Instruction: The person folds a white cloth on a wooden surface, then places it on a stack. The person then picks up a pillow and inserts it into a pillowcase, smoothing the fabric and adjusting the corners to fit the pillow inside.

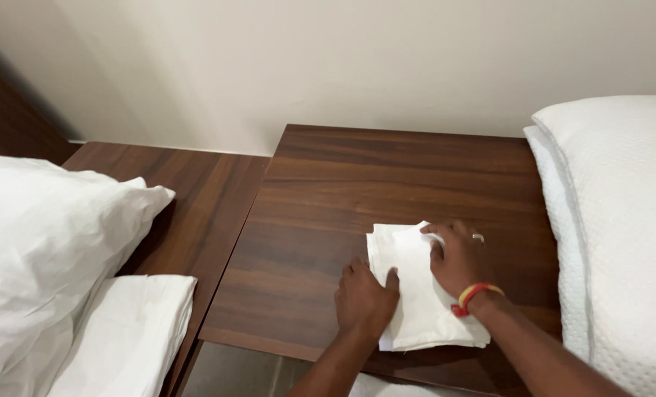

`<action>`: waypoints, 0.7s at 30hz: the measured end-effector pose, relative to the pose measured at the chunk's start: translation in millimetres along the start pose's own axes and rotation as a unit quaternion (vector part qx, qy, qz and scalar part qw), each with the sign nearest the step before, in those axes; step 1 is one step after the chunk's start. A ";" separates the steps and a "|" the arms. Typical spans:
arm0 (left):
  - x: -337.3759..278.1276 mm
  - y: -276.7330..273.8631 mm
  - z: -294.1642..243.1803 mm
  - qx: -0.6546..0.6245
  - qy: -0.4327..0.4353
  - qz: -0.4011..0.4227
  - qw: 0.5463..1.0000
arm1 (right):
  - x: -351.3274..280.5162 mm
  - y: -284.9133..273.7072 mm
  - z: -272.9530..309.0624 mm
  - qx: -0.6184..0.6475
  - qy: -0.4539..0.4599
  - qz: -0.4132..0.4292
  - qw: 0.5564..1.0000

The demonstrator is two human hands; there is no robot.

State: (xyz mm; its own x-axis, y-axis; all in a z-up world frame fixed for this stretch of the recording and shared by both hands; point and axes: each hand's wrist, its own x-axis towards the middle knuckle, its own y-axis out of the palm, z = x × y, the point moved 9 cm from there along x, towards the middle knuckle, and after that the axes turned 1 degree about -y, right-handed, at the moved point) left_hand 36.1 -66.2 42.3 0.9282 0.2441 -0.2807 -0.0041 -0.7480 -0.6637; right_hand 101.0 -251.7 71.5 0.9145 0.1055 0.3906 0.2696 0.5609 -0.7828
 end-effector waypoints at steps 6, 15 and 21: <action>18.7 -16.1 -27.6 -0.031 -0.006 -0.052 0.998 | -48.3 1.3 4.2 -0.014 -0.002 0.011 1.000; 79.1 26.6 -21.8 -0.189 0.017 -0.055 0.980 | -95.5 36.0 2.5 -0.141 0.002 0.160 0.977; 18.0 30.1 -65.8 0.077 0.131 0.001 0.988 | -100.9 45.0 -5.9 -0.186 0.045 0.237 0.952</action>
State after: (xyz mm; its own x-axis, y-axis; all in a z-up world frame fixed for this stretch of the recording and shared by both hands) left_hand 77.2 -125.0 62.9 0.9925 0.0588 -0.1073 -0.0449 -0.6404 -0.7668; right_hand 22.7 -242.0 -6.0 0.9777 0.1943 -0.0797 -0.1073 0.1360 -0.9849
